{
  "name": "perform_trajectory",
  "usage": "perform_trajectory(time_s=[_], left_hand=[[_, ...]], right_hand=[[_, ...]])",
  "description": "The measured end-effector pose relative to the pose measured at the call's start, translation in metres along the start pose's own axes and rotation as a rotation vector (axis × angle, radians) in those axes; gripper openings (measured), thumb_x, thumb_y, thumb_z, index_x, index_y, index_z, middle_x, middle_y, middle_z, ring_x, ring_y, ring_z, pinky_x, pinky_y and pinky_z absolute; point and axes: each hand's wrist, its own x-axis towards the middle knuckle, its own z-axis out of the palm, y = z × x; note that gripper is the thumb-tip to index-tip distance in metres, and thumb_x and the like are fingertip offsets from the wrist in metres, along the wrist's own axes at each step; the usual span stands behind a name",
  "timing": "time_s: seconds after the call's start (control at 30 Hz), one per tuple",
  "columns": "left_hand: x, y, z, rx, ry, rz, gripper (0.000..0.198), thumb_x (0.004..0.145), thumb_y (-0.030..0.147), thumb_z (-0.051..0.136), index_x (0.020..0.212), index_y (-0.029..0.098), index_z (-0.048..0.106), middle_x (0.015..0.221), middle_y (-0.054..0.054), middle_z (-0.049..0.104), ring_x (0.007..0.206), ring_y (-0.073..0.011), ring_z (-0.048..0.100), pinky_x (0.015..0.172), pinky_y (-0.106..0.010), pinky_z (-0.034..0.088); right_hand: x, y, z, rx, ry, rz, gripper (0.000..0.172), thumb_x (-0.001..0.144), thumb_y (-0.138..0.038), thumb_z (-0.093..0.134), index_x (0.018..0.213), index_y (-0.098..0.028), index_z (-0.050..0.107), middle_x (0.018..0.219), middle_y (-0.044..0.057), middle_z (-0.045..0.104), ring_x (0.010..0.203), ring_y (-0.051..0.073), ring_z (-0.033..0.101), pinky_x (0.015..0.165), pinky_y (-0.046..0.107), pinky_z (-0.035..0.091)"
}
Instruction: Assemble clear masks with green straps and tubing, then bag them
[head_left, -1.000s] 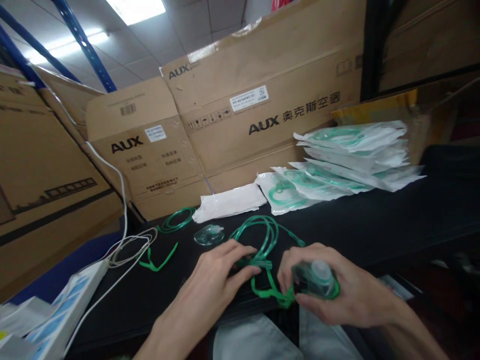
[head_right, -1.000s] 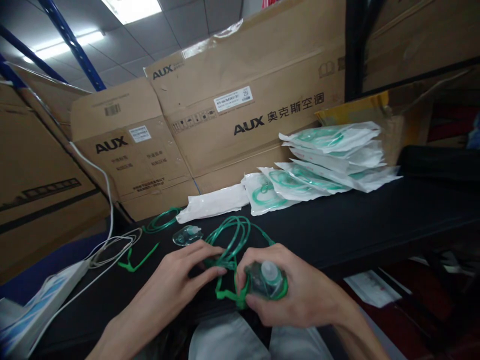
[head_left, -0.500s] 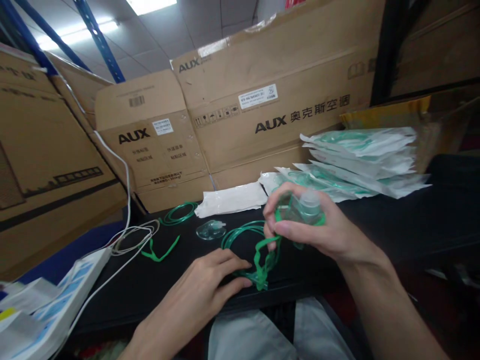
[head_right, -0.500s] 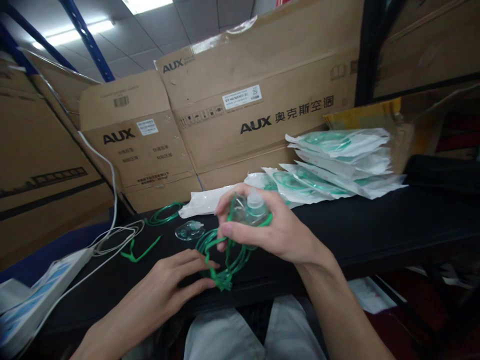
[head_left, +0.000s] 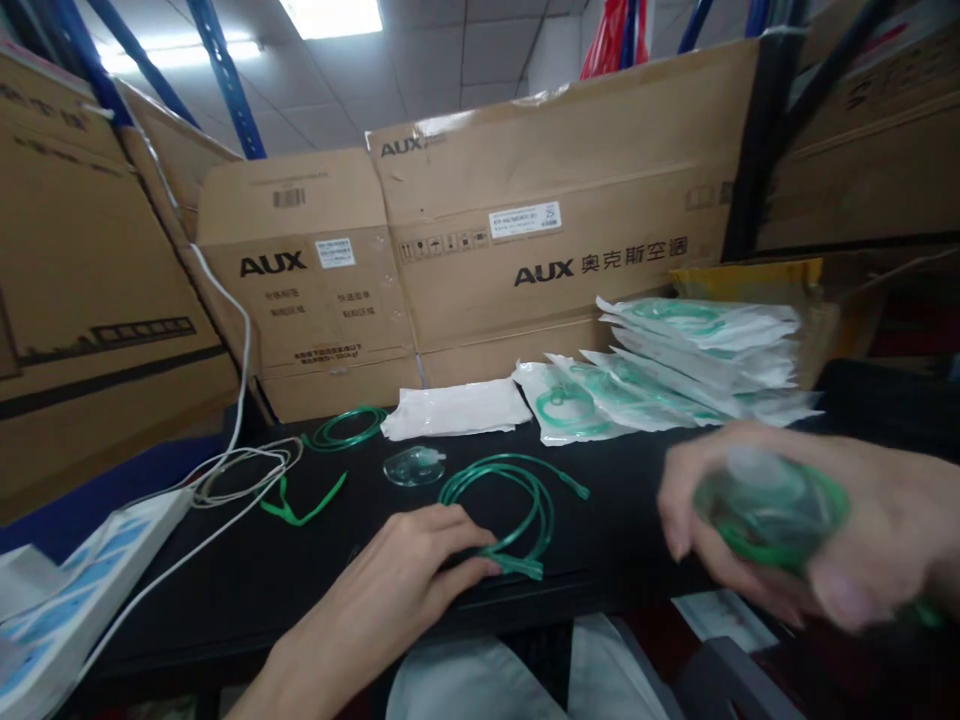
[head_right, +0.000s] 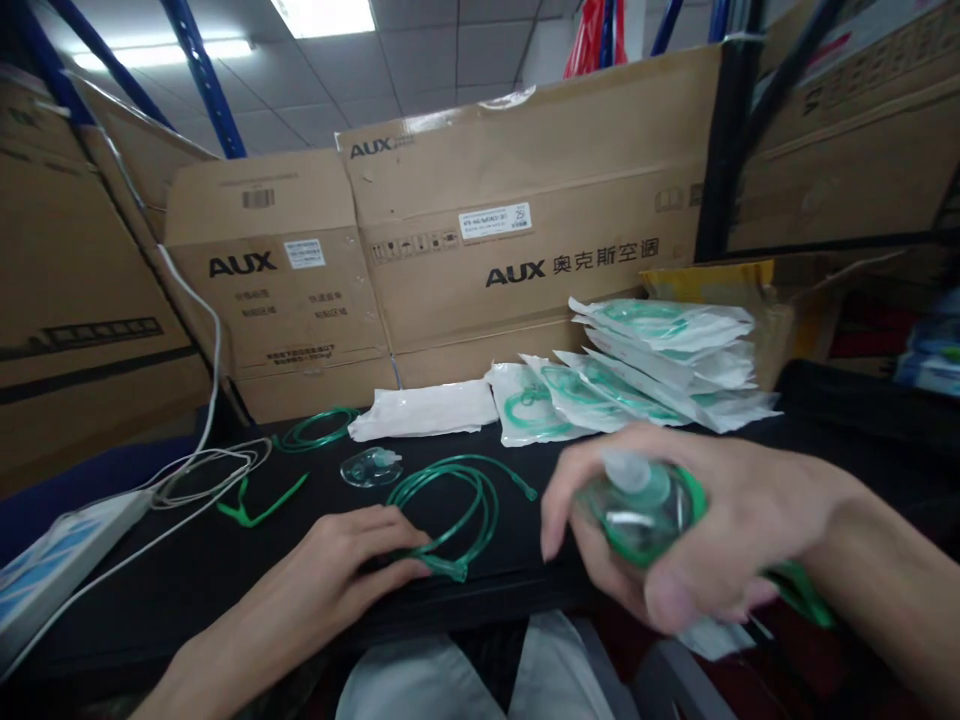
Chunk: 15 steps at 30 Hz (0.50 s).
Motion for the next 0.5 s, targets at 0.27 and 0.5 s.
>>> perform_trajectory(time_s=[0.27, 0.5], left_hand=[[-0.003, 0.001, 0.001, 0.032, 0.023, 0.061, 0.032, 0.096, 0.032, 0.066, 0.128, 0.028, 0.063, 0.125, 0.0, 0.067, 0.117, -0.0178, 0.063, 0.102, -0.031, 0.051], [-0.002, 0.007, 0.006, 0.092, -0.058, 0.167, 0.015, 0.101, 0.027, 0.058, 0.11, 0.029, 0.07, 0.122, 0.002, 0.065, 0.108, -0.0152, 0.064, 0.1, -0.031, 0.049]], right_hand=[[0.012, 0.021, 0.005, -0.43, -0.166, 0.15, 0.031, 0.085, -0.044, 0.073, 0.107, -0.023, 0.074, 0.1, 0.009, 0.076, 0.09, 0.029, 0.072, 0.077, 0.038, 0.056], [0.028, 0.06, 0.037, -0.593, -0.272, 0.174, 0.038, 0.087, -0.039, 0.069, 0.12, -0.02, 0.067, 0.12, 0.011, 0.072, 0.11, 0.029, 0.067, 0.092, 0.037, 0.05]])
